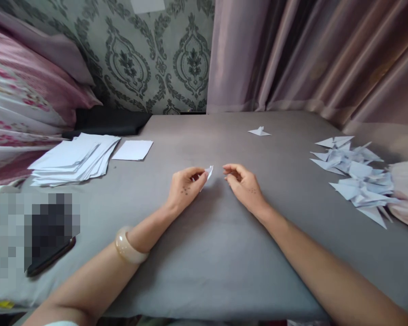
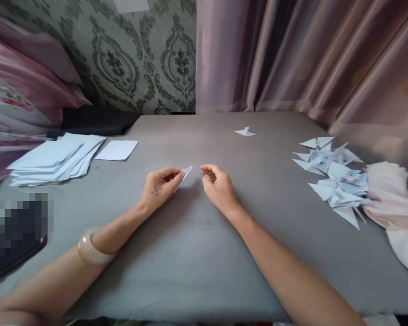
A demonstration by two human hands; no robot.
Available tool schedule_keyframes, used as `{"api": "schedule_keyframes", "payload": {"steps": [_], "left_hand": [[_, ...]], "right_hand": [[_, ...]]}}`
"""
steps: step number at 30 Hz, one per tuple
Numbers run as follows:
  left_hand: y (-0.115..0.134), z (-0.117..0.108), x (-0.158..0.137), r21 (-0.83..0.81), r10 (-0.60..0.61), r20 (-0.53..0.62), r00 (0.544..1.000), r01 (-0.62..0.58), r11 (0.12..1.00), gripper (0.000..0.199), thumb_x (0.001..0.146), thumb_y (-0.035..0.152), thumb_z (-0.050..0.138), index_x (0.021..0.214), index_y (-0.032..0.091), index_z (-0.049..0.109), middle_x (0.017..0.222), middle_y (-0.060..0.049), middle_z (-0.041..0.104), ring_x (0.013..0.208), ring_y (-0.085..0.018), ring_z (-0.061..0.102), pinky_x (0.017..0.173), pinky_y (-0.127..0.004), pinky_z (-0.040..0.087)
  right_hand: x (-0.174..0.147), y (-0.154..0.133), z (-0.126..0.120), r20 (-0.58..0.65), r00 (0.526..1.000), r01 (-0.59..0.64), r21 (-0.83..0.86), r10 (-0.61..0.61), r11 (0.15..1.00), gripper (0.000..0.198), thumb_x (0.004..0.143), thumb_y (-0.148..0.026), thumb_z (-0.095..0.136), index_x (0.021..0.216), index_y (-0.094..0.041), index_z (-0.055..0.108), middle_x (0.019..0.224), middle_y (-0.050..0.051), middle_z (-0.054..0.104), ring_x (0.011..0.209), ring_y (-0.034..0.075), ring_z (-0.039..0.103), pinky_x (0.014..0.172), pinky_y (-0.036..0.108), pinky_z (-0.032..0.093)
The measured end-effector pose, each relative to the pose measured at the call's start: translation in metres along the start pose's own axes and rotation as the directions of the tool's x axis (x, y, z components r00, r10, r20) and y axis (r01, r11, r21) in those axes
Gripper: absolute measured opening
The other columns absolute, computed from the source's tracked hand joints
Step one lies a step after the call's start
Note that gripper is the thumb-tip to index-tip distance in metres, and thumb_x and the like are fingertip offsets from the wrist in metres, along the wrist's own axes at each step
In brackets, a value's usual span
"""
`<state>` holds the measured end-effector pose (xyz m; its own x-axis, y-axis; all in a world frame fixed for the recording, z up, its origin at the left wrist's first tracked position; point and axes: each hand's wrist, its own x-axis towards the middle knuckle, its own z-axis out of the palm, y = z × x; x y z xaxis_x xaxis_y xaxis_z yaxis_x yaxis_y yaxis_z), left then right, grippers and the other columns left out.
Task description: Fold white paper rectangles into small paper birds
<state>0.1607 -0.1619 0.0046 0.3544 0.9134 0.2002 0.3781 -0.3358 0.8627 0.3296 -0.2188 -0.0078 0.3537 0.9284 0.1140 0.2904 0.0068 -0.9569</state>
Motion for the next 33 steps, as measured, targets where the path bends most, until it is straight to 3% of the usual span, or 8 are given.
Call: {"api": "schedule_keyframes", "payload": {"steps": [2, 4, 7, 11, 15, 20, 25, 33], "left_hand": [[0.004, 0.0, 0.0, -0.372, -0.191, 0.0, 0.982, 0.178, 0.911, 0.025, 0.075, 0.041, 0.071, 0.081, 0.017, 0.072, 0.069, -0.001, 0.066, 0.062, -0.013, 0.057, 0.06, -0.024, 0.042], [0.006, 0.002, -0.001, -0.598, -0.299, 0.061, 0.952, 0.275, 0.753, 0.028, 0.066, 0.041, 0.078, 0.079, 0.016, 0.071, 0.071, 0.0, 0.067, 0.062, -0.011, 0.056, 0.058, -0.023, 0.042], [0.008, 0.006, -0.005, -0.726, -0.351, 0.147, 0.925, 0.341, 0.597, 0.029, 0.06, 0.035, 0.082, 0.077, 0.016, 0.068, 0.071, 0.001, 0.064, 0.06, -0.009, 0.055, 0.055, -0.02, 0.041], [0.008, 0.006, -0.007, -0.727, -0.329, 0.313, 0.891, 0.448, 0.52, 0.026, 0.062, 0.029, 0.082, 0.077, 0.015, 0.066, 0.071, 0.001, 0.062, 0.062, -0.008, 0.056, 0.059, -0.021, 0.043], [0.005, -0.003, -0.003, -0.641, -0.301, 0.359, 0.884, 0.468, 0.608, 0.031, 0.072, 0.041, 0.076, 0.083, 0.012, 0.07, 0.08, -0.006, 0.066, 0.07, -0.011, 0.059, 0.061, -0.023, 0.044], [-0.002, -0.005, -0.001, -0.531, -0.304, 0.327, 0.895, 0.44, 0.724, 0.031, 0.061, 0.029, 0.084, 0.085, 0.014, 0.071, 0.077, -0.004, 0.068, 0.065, -0.01, 0.057, 0.057, -0.022, 0.04], [-0.006, -0.002, -0.004, -0.408, -0.326, 0.29, 0.9, 0.425, 0.808, 0.023, 0.067, 0.028, 0.076, 0.084, 0.013, 0.068, 0.072, -0.002, 0.067, 0.056, -0.008, 0.052, 0.052, -0.021, 0.037], [-0.012, 0.002, -0.008, -0.053, -0.121, 0.206, 0.971, 0.135, 0.989, 0.011, 0.08, 0.023, 0.058, 0.083, 0.016, 0.066, 0.072, -0.001, 0.066, 0.066, -0.012, 0.058, 0.061, -0.022, 0.042]], "right_hand": [[-0.002, -0.005, 0.002, 0.027, 0.989, -0.145, 0.162, 0.143, 0.976, 0.027, 0.077, -0.024, 0.062, 0.103, -0.019, 0.063, 0.102, 0.008, 0.07, 0.092, 0.018, 0.066, 0.078, 0.033, 0.052], [-0.006, -0.011, 0.006, 0.174, 0.959, -0.268, 0.31, 0.223, 0.912, 0.032, 0.076, -0.035, 0.068, 0.104, -0.019, 0.063, 0.105, 0.009, 0.07, 0.098, 0.019, 0.065, 0.08, 0.033, 0.053], [-0.012, -0.017, 0.011, 0.296, 0.93, -0.335, 0.437, 0.218, 0.835, 0.034, 0.074, -0.043, 0.073, 0.097, -0.019, 0.066, 0.1, 0.007, 0.071, 0.094, 0.018, 0.066, 0.079, 0.032, 0.052], [-0.012, -0.018, 0.01, 0.25, 0.927, -0.369, 0.474, 0.28, 0.8, 0.031, 0.069, -0.043, 0.077, 0.084, -0.018, 0.066, 0.084, 0.003, 0.07, 0.08, 0.014, 0.065, 0.071, 0.028, 0.05], [-0.008, -0.015, 0.001, 0.256, 0.915, -0.388, 0.353, 0.311, 0.851, 0.029, 0.068, -0.04, 0.078, 0.083, -0.018, 0.065, 0.078, 0.002, 0.07, 0.072, 0.012, 0.063, 0.063, 0.025, 0.048], [-0.008, -0.015, -0.001, 0.269, 0.919, -0.349, 0.215, 0.288, 0.912, 0.022, 0.074, -0.035, 0.073, 0.085, -0.017, 0.066, 0.077, 0.002, 0.07, 0.067, 0.011, 0.062, 0.062, 0.024, 0.048], [-0.008, -0.008, 0.001, 0.248, 0.924, -0.32, 0.083, 0.291, 0.944, 0.023, 0.079, -0.029, 0.066, 0.099, -0.019, 0.059, 0.069, 0.0, 0.069, 0.067, 0.014, 0.065, 0.058, 0.025, 0.048], [-0.013, -0.006, 0.007, 0.143, 0.99, 0.051, -0.36, 0.001, 0.932, 0.005, 0.083, -0.026, 0.057, 0.083, -0.023, 0.061, 0.077, 0.0, 0.07, 0.069, 0.014, 0.064, 0.068, 0.028, 0.047]]}}
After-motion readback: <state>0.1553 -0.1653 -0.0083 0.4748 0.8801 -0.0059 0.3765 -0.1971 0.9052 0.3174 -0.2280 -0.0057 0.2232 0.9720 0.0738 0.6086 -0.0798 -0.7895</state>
